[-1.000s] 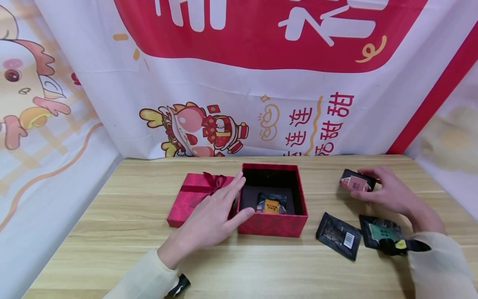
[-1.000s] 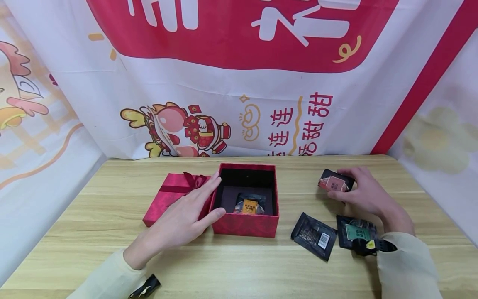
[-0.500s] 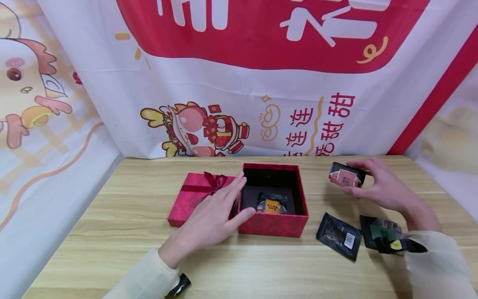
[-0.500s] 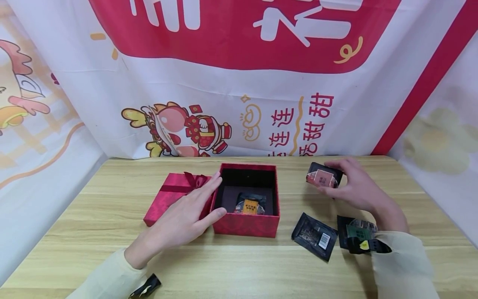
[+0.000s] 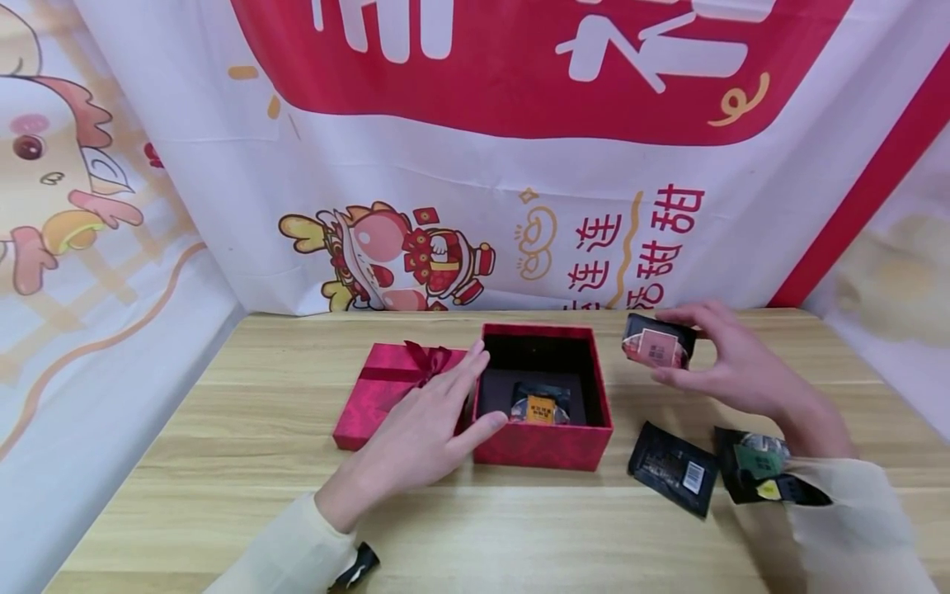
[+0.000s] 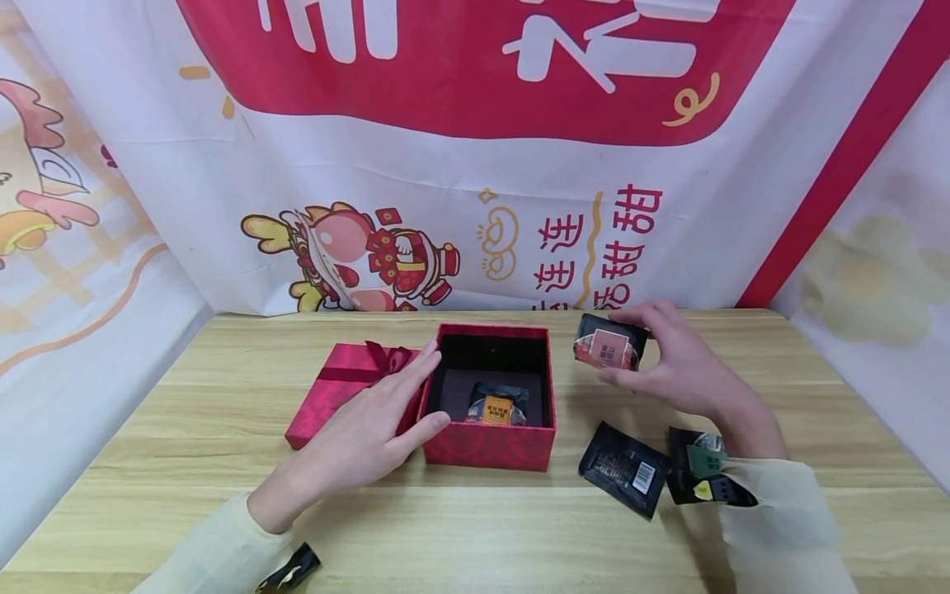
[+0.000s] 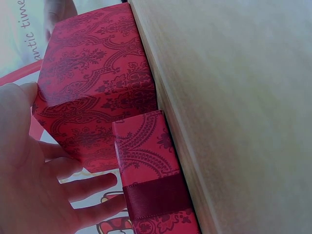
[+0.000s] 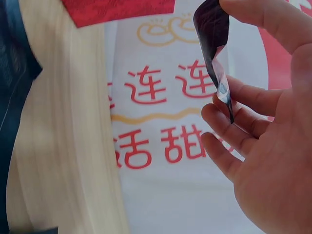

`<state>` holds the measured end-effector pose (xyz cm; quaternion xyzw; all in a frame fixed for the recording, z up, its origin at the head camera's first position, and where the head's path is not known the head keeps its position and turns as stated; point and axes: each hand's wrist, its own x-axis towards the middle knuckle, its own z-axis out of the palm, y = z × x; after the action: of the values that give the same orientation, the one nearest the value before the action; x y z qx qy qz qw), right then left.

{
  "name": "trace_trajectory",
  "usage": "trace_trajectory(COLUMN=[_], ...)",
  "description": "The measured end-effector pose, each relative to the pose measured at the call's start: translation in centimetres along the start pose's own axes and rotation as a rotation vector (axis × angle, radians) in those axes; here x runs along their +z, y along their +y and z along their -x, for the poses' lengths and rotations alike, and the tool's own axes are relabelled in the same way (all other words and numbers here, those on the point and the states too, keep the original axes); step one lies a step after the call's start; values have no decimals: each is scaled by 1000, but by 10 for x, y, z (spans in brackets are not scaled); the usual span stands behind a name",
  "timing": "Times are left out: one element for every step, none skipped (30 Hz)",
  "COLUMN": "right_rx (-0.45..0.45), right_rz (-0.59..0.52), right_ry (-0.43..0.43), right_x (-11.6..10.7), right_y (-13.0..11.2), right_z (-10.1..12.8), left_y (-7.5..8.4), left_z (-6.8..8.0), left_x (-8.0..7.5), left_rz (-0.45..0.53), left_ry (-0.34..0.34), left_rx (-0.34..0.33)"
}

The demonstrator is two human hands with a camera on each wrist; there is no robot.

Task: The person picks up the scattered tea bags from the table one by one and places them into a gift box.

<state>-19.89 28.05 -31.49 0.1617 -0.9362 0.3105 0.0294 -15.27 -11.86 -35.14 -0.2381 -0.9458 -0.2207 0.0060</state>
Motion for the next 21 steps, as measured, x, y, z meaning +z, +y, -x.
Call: trace_trajectory(right_rx=[-7,-14,-20,-30,-37,-45,-52,-57,-65,-73,-81,-86,-94,-99,-104,-107,-113,-114,-123,-126,-132], right_rz=[-1,-2,-3,-7,-10,-14,-16,-19,-23,-28,-32,-40,-48,-58,-68,-75,-79,-85,-85,-89,-88], right_ry=[3,7,10,15,20,26,31,36,44,51,58,67,73,80,85,88,88,88,85,81,76], right_x=[1,1,2,3,4,5,7,8,10,12,13,15,16,18,19,20,21,22,23,24,25], right_y=[-3,-5,-7,-9,-11,-13,-15,-17,-18,-20,-22,-24,-26,-28,-30,-32,-34,-36,-38,-39,-41], right_z=[0,0,0,-1,-1,-1,-1,-1,-2,-2,-3,-4,-4,-5,-5,-5,-4,-4,-4,-5,-5], left_y=[0,0,0,0,0,0,0,0,0,0,-1,-1,-1,-1,-1,-1,-1,-2,-2,-2,-2], left_z=[0,0,0,0,0,0,0,0,0,0,1,1,1,1,1,1,1,1,1,0,0], left_x=[0,0,0,0,0,0,0,-1,-1,-1,-1,-1,-1,-1,-1,0,0,0,0,0,1], left_rz=[-1,0,0,0,-1,-1,-1,0,-1,-1,-1,1,1,2,2,3,4,5,4,7,7], left_ry=[1,0,1,0,0,0,1,1,2,4,4,10,10,8,7,6,4,3,-3,-2,0], left_rx=[1,1,1,1,1,3,5,5,7,9,8,12,11,9,7,7,7,8,4,5,7])
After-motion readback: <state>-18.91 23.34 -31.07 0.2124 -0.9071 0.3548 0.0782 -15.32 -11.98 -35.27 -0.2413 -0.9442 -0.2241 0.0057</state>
